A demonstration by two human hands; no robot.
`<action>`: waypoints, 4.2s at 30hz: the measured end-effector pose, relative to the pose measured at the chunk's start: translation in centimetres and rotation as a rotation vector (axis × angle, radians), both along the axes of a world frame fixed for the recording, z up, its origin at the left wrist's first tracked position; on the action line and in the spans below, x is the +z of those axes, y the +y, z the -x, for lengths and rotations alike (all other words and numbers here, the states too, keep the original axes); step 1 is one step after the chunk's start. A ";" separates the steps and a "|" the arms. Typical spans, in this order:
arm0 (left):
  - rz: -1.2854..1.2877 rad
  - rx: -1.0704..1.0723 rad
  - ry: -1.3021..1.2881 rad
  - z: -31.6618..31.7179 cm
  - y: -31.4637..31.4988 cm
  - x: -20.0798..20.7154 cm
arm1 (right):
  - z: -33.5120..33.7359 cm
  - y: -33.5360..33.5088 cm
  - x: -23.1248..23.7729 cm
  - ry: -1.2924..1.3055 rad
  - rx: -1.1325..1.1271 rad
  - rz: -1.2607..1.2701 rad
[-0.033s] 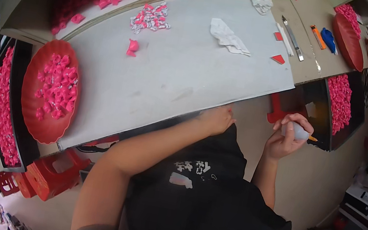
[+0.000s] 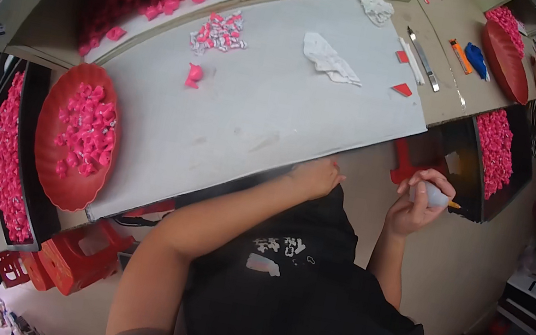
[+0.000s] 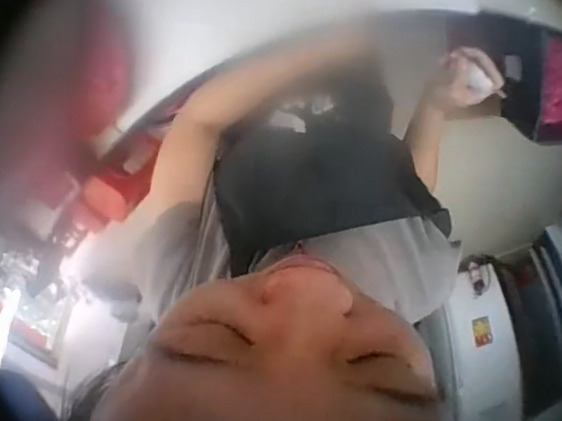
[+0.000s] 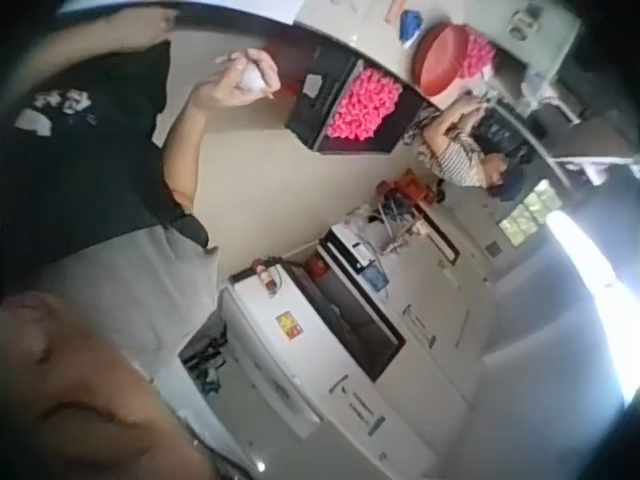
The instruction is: The person repeatedly picks up small pink plastic components from a red tray, applies a small amount of adhesive from a squeeze bottle, and places the parts into a compartment of a nearby machine. The process is continuous and repetitive throughout the clip.
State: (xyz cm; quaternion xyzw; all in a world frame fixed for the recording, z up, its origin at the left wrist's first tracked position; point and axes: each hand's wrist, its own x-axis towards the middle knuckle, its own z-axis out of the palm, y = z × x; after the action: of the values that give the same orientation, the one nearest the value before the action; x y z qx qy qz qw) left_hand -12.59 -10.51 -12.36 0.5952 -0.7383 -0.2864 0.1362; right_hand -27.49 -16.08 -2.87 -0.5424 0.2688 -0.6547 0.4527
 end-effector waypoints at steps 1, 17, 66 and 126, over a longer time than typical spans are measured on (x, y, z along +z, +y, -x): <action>0.181 -0.250 -0.263 0.1 -1.3 0.4 | 0.2 -0.2 0.1 0.005 -0.017 -0.028; 0.087 0.780 1.308 -8.4 9.1 13.5 | -8.3 -1.0 4.9 0.200 0.821 -0.096; 0.641 0.934 0.792 -11.7 9.4 13.0 | -14.6 1.9 6.7 0.285 0.770 0.457; 0.567 0.937 0.837 -11.6 10.4 13.0 | -19.4 1.1 5.8 0.561 0.995 0.439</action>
State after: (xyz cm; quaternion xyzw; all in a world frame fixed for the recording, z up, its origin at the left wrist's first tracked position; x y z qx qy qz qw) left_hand -0.99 -0.10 0.65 0.6323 -0.3348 -0.1990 0.6697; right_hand -8.10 -15.02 2.91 -0.8353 -0.0489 -0.2371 0.4937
